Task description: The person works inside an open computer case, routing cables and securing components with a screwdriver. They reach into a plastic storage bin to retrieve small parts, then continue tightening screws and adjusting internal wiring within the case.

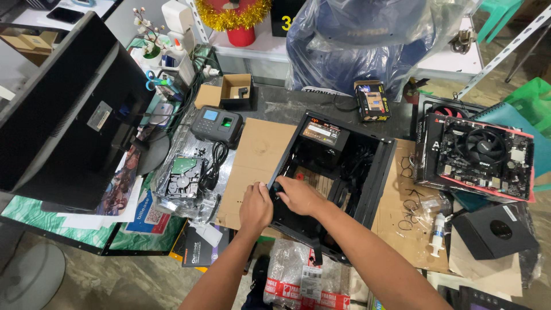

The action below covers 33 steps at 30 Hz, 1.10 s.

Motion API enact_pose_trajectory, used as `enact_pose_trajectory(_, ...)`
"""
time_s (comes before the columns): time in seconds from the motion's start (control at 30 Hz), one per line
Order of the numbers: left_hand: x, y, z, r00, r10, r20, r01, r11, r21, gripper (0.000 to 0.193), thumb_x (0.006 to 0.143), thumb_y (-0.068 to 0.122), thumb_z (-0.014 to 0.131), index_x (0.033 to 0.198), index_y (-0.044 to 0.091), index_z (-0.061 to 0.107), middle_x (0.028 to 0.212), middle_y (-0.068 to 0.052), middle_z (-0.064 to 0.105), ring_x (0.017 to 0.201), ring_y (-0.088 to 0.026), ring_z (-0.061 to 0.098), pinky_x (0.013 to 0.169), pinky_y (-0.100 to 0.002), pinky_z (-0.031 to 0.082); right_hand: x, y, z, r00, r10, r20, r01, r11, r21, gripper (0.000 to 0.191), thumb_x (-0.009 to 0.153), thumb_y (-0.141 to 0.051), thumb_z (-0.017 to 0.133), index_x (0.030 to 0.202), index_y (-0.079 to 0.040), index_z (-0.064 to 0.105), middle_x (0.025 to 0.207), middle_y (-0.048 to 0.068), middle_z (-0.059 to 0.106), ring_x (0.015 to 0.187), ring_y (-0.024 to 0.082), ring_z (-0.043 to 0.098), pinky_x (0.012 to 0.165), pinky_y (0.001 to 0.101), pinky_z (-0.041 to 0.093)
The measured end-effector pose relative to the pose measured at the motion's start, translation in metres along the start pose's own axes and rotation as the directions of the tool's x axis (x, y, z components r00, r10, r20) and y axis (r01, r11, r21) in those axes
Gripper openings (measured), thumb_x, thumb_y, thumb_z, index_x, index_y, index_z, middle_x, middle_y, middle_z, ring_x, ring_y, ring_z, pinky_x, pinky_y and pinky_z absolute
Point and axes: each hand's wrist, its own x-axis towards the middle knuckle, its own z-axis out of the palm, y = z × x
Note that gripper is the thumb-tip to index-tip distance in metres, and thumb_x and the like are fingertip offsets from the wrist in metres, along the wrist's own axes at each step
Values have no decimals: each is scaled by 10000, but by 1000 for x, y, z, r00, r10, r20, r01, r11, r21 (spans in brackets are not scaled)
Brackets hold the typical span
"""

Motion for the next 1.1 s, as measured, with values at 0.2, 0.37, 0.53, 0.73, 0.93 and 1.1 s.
enact_pose_trajectory(0.2, -1, 0, 0, 1000, -9, 3, 9, 1000, 3, 444, 1065, 368, 309, 1192, 72, 615, 1189, -193, 611, 1134, -417, 584, 938, -533, 477, 8, -15, 0, 999, 17, -27, -22, 977, -211, 354, 859, -273, 738, 1114, -59, 616, 1009, 173, 711, 974, 395, 688, 823, 492, 556)
enact_pose_trajectory(0.37, -1, 1, -1, 1000, -21, 11, 20, 1000, 14, 456, 1064, 388, 319, 1201, 74, 621, 1204, -192, 615, 1147, -413, 584, 948, -527, 480, 5, -16, 2, 994, 33, -102, -44, 994, -101, 332, 782, -223, 774, 1057, -79, 656, 1065, 143, 675, 928, 400, 680, 770, 491, 554)
enact_pose_trajectory(0.53, -1, 5, -5, 997, -69, 42, 69, 998, 10, 472, 1057, 421, 325, 1202, 86, 624, 1207, -183, 617, 1149, -406, 593, 950, -527, 483, -6, -17, 11, 979, 116, -165, -117, 993, 6, 347, 785, -225, 791, 1063, -83, 640, 1047, 125, 702, 985, 373, 691, 801, 474, 551)
enact_pose_trajectory(0.73, -3, 6, -7, 998, -55, 34, 55, 998, 2, 489, 1061, 435, 315, 1209, 86, 623, 1213, -192, 615, 1146, -415, 596, 955, -529, 483, -10, -18, 18, 959, 107, -264, -85, 992, 93, 353, 791, -183, 757, 1111, -100, 635, 1046, 133, 694, 985, 392, 668, 794, 479, 540)
enact_pose_trajectory(0.93, -4, 7, -8, 997, -61, 49, 60, 998, 20, 511, 1061, 445, 295, 1215, 81, 618, 1233, -196, 604, 1153, -417, 593, 957, -527, 485, -5, -19, 22, 959, 165, -232, -174, 985, -18, 310, 858, -243, 765, 1097, -90, 639, 1075, 128, 686, 1032, 389, 664, 849, 483, 536)
enact_pose_trajectory(1.1, -4, 6, -8, 997, -58, 49, 59, 998, -3, 511, 1066, 436, 282, 1217, 76, 611, 1244, -204, 593, 1140, -431, 596, 955, -535, 483, -10, -21, 35, 912, 83, -401, -62, 996, 65, 445, 796, -183, 757, 1175, -29, 580, 1128, 210, 620, 1011, 458, 617, 789, 520, 523)
